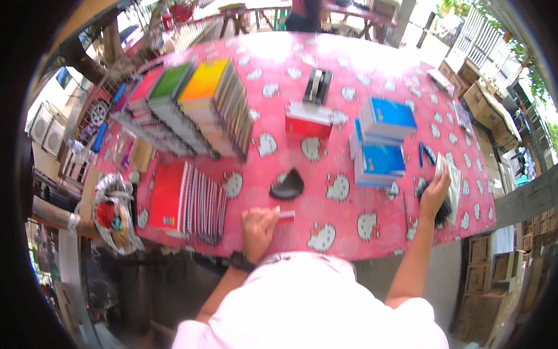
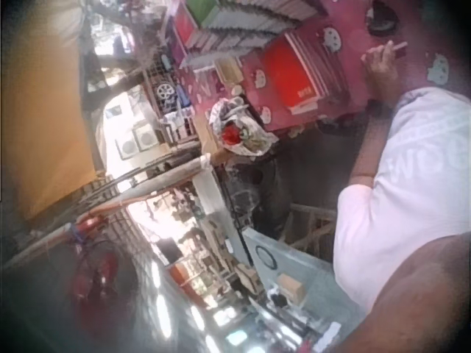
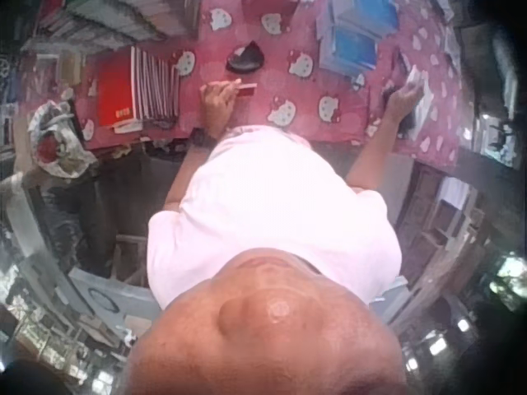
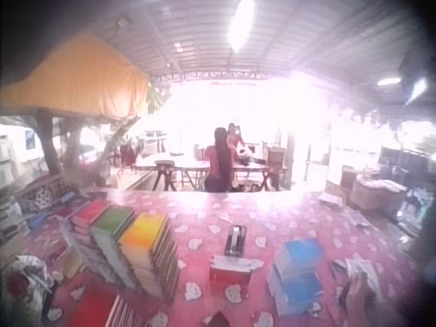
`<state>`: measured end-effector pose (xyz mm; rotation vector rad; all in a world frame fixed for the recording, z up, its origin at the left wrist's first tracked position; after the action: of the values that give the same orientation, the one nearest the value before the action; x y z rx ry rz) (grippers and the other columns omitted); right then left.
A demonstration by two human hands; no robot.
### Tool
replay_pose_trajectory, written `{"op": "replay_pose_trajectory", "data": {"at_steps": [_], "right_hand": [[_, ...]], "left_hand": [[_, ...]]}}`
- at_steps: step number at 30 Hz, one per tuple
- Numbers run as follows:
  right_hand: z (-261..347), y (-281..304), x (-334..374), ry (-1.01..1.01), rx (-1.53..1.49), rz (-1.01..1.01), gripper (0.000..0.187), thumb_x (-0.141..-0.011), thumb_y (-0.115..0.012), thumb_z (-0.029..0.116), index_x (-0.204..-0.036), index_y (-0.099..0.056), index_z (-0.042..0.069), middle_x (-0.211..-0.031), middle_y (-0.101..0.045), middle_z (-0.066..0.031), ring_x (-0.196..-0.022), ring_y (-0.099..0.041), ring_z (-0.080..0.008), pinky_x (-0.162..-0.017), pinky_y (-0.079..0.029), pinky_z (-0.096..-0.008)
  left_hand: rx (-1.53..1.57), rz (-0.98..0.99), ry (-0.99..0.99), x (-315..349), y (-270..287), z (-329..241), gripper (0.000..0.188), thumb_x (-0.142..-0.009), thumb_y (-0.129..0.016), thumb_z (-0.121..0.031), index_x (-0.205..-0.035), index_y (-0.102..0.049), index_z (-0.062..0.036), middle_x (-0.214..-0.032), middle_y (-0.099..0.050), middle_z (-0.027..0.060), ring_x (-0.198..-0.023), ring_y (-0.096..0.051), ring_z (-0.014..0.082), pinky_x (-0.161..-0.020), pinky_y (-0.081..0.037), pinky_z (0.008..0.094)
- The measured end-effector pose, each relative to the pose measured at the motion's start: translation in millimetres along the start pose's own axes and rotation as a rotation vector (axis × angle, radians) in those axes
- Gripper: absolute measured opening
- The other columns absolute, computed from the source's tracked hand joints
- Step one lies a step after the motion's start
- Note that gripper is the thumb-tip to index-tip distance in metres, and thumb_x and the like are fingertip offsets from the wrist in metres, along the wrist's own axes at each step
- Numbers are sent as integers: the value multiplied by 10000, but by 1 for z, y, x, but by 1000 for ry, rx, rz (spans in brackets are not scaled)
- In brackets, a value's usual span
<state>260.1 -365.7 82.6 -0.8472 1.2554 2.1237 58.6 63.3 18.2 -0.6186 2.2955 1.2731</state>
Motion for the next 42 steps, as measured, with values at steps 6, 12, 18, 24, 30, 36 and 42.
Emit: {"op": "replay_pose_trajectory", "data": {"at_steps": [6,12,18,24,30,36,42], "right_hand": [[21,-30,13,-333,-404,231,305,-981,-489,151,-1262,-572,67,-928,-545,-23,-744,-480,-100,-656,-429,-251],[166,-46,63,-249,-994,531,194,-924,-563,68,-1107,-629,78,-903,-615,17,-759,-547,-60,-663,-444,-203],[251,-98,150,-75,-966,1152,127,-880,-590,1,-1004,-612,20,-884,-604,-59,-809,-571,-130,-717,-462,-263],[266,-103,162,235,-893,1203,115,-891,-566,13,-983,-633,23,-827,-563,-74,-727,-528,-186,-661,-434,-303],[266,-104,159,263,-939,1255,110,-889,-569,22,-966,-647,21,-816,-573,-77,-715,-537,-193,-634,-434,-303],[267,-100,158,301,-898,1266,112,-887,-584,51,-977,-643,17,-850,-598,-97,-741,-576,-203,-641,-459,-313],[262,-103,165,109,-742,1499,237,-829,-652,46,-1045,-561,7,-943,-614,-141,-841,-624,-248,-678,-495,-343]], "left_hand": [[39,26,20,-2,2,-2,181,-798,-690,-146,-978,-701,-126,-875,-618,8,-851,-556,187,-790,-386,359],[-3,-5,50,-3,2,0,182,-790,-698,-141,-972,-703,-123,-871,-623,0,-841,-559,184,-805,-381,349],[22,15,41,-3,1,0,196,-788,-698,-142,-984,-697,-130,-890,-625,2,-857,-560,186,-807,-382,356],[-9,64,78,-2,1,-2,218,-791,-687,-159,-1007,-677,-133,-900,-626,0,-869,-562,188,-828,-374,358],[15,93,86,0,-4,0,207,-794,-684,-184,-996,-665,-138,-903,-633,-2,-891,-564,178,-850,-361,368],[15,117,112,-3,-8,2,248,-790,-693,-246,-1005,-650,-129,-904,-640,10,-889,-568,188,-850,-339,377],[0,130,116,-2,-11,0,258,-794,-692,-285,-983,-640,-118,-893,-632,15,-881,-567,196,-843,-335,376]]}}
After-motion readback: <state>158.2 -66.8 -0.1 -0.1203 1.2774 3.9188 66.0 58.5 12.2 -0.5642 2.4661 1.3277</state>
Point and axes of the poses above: each hand's wrist, its own x-axis away from the middle knuckle, its own y-axis out of the back of the hand, z = x × y, the point moved 8 cm from there along -x, towards the middle knuckle
